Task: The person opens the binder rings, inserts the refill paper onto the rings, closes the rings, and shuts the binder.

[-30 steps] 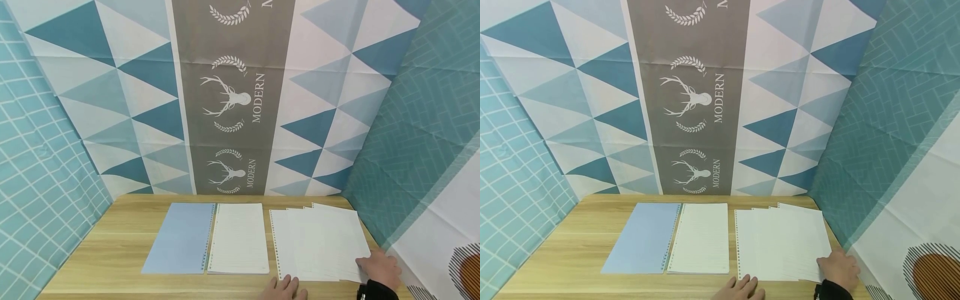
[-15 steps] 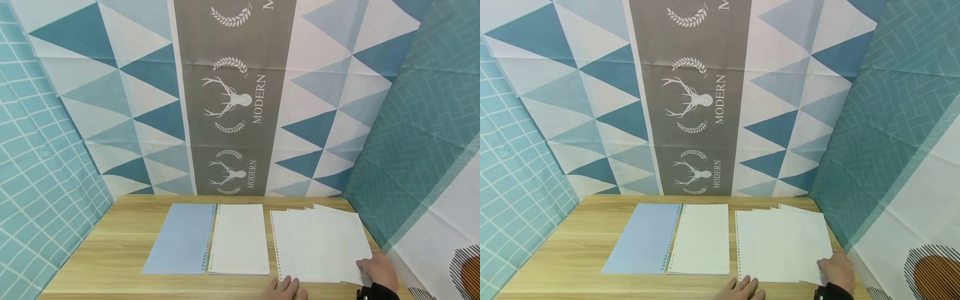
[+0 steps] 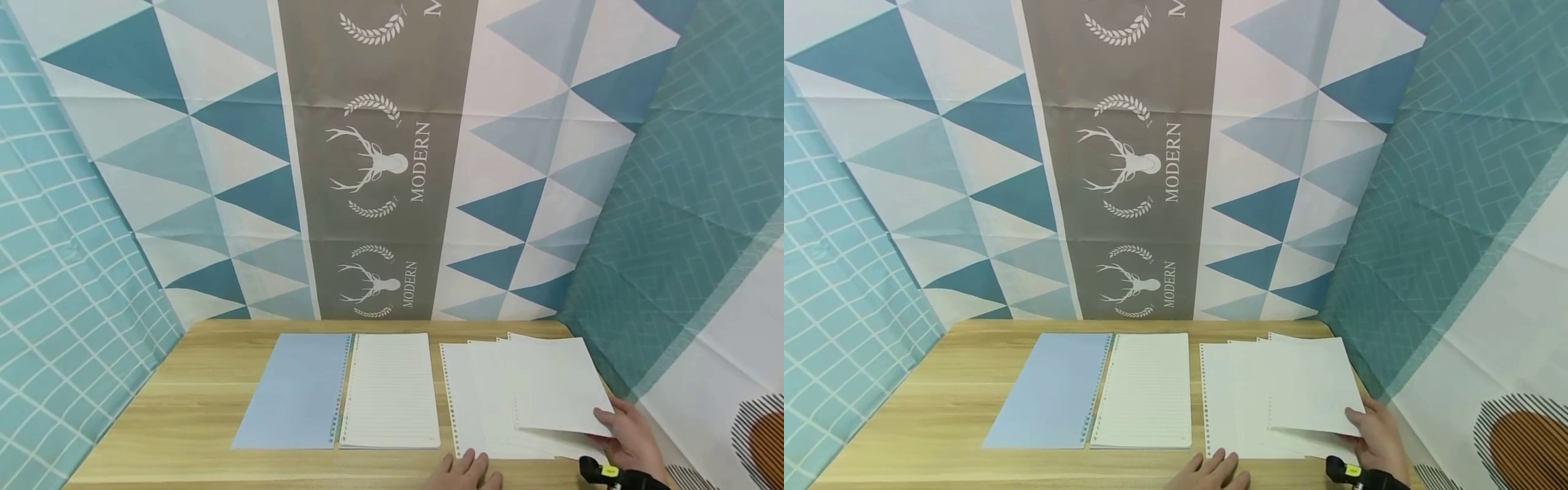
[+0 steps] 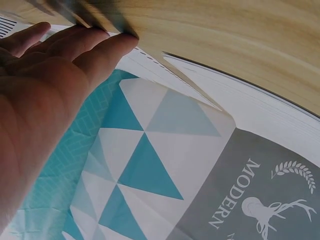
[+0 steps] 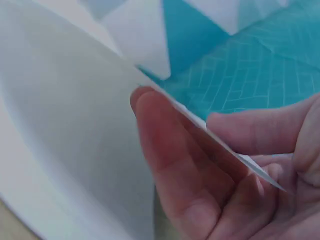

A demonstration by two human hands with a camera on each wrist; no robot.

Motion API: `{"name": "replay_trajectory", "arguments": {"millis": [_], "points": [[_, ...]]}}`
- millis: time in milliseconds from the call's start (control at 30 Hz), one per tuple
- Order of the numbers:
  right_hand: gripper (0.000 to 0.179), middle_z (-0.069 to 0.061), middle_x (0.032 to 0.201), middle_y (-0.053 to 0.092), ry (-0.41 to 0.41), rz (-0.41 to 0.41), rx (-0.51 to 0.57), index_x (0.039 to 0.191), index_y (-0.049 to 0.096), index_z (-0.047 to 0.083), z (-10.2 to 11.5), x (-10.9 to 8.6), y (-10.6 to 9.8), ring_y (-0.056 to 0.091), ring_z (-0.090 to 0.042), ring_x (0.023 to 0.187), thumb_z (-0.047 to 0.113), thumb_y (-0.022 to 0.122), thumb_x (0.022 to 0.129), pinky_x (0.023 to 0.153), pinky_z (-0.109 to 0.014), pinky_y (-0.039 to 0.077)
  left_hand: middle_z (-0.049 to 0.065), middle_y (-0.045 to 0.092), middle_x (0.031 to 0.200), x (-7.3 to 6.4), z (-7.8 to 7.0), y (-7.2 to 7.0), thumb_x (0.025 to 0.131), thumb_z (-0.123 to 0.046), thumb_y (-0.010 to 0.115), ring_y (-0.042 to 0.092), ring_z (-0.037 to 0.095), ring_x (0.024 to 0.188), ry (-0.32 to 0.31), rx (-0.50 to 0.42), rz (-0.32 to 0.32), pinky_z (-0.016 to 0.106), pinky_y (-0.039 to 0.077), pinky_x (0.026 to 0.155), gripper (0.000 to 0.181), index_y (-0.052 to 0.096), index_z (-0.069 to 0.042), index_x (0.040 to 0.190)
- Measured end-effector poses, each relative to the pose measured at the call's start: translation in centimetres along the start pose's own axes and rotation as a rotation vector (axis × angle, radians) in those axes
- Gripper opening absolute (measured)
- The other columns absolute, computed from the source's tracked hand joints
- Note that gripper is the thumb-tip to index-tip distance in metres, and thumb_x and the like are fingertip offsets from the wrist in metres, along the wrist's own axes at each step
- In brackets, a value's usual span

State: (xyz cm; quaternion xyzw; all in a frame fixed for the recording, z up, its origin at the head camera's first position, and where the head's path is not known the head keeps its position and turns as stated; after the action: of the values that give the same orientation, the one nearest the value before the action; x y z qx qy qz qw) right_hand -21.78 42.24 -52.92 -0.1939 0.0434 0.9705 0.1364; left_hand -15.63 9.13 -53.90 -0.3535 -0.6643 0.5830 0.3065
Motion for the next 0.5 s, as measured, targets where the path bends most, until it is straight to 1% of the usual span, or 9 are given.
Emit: {"name": "replay_trajectory", "arguments": {"millis": [33, 100, 133, 167, 233, 300, 333, 400, 500], "points": [[0.082, 0.001, 0.108, 0.063, -0.007, 0.012, 0.035, 0.161, -0.005, -0.002, 0.05, 0.00, 0.03, 0.066, -0.007, 0.087, 0.004, 0.053, 0.103, 0.081, -0.044, 0.060, -0.002, 0.051, 0.153, 0.01, 0.03, 0.01, 0.102, -0.066, 0.028, 0.053, 0.021, 0.140, -0.002, -0.002, 0.000, 0.048, 0.053, 0.102, 0.060, 0.046, -0.033, 0.149], [0.083, 0.020, 0.093, 0.059, -0.012, 0.027, 0.081, 0.162, -0.006, 0.003, -0.04, 0.00, -0.01, 0.066, -0.001, 0.084, 0.004, 0.052, 0.103, 0.082, -0.042, 0.061, -0.003, 0.051, 0.153, 0.03, 0.05, 0.02, 0.102, -0.066, 0.028, 0.053, 0.020, 0.140, -0.005, -0.003, 0.001, 0.048, 0.053, 0.102, 0.060, 0.046, -0.033, 0.149], [0.085, 0.019, 0.095, 0.059, -0.014, 0.030, 0.091, 0.162, -0.007, 0.004, -0.09, -0.02, -0.01, 0.066, 0.000, 0.084, 0.004, 0.053, 0.103, 0.081, -0.040, 0.060, -0.003, 0.051, 0.153, 0.02, 0.04, 0.00, 0.102, -0.066, 0.028, 0.053, 0.021, 0.140, -0.006, -0.005, 0.000, 0.048, 0.053, 0.102, 0.060, 0.046, -0.033, 0.149], [0.085, 0.014, 0.101, 0.060, -0.014, 0.030, 0.090, 0.162, -0.008, 0.004, -0.17, 0.00, -0.01, 0.065, -0.001, 0.085, 0.004, 0.053, 0.103, 0.082, -0.039, 0.060, -0.003, 0.051, 0.153, 0.00, 0.04, 0.01, 0.102, -0.066, 0.028, 0.053, 0.021, 0.140, -0.010, -0.006, 0.000, 0.048, 0.053, 0.102, 0.060, 0.046, -0.033, 0.149], [0.085, -0.005, 0.121, 0.057, -0.013, 0.031, 0.071, 0.162, -0.008, 0.003, -0.38, 0.06, -0.01, 0.064, -0.004, 0.087, 0.003, 0.053, 0.103, 0.082, -0.038, 0.058, -0.003, 0.052, 0.153, -0.02, -0.01, 0.00, 0.102, -0.066, 0.028, 0.054, 0.020, 0.139, -0.013, -0.002, -0.006, 0.047, 0.053, 0.101, 0.060, 0.046, -0.033, 0.149], [0.084, -0.022, 0.137, 0.042, -0.015, 0.030, 0.042, 0.161, -0.006, 0.001, -0.56, 0.19, 0.01, 0.062, -0.008, 0.090, 0.002, 0.053, 0.102, 0.082, -0.039, 0.057, -0.002, 0.052, 0.153, -0.04, -0.06, 0.00, 0.103, -0.065, 0.027, 0.054, 0.020, 0.139, -0.018, -0.001, -0.012, 0.046, 0.054, 0.101, 0.060, 0.047, -0.033, 0.149], [0.084, -0.028, 0.140, 0.034, -0.020, 0.032, 0.028, 0.160, -0.006, -0.001, -0.60, 0.24, 0.03, 0.062, -0.010, 0.090, 0.002, 0.054, 0.101, 0.082, -0.039, 0.056, -0.003, 0.052, 0.153, -0.04, -0.08, 0.01, 0.103, -0.065, 0.027, 0.054, 0.020, 0.139, -0.021, -0.001, -0.013, 0.046, 0.054, 0.101, 0.059, 0.046, -0.033, 0.149], [0.082, -0.030, 0.139, 0.033, -0.021, 0.037, 0.017, 0.159, -0.002, -0.003, -0.70, 0.36, 0.06, 0.061, -0.013, 0.092, 0.001, 0.055, 0.100, 0.083, -0.040, 0.056, -0.003, 0.052, 0.152, -0.03, -0.09, 0.05, 0.103, -0.065, 0.026, 0.054, 0.019, 0.139, -0.025, 0.007, -0.015, 0.045, 0.054, 0.101, 0.059, 0.046, -0.033, 0.149], [0.080, -0.024, 0.133, 0.040, -0.017, 0.046, 0.026, 0.158, 0.001, -0.003, -0.75, 0.45, 0.07, 0.061, -0.013, 0.094, 0.000, 0.056, 0.099, 0.084, -0.040, 0.056, -0.003, 0.052, 0.153, -0.05, -0.11, 0.06, 0.103, -0.065, 0.026, 0.054, 0.019, 0.139, -0.026, 0.012, -0.012, 0.045, 0.054, 0.101, 0.059, 0.046, -0.033, 0.149]]}}
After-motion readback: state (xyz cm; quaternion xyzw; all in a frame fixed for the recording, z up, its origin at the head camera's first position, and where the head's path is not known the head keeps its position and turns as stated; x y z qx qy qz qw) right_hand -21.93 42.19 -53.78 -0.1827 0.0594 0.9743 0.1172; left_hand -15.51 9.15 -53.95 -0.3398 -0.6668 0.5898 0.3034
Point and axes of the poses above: each hand's wrist, its own x-axis towards the middle knuckle, its own y-axis out of the palm, z = x × y, the point moved 5 cm from there along x, towards the middle knuckle
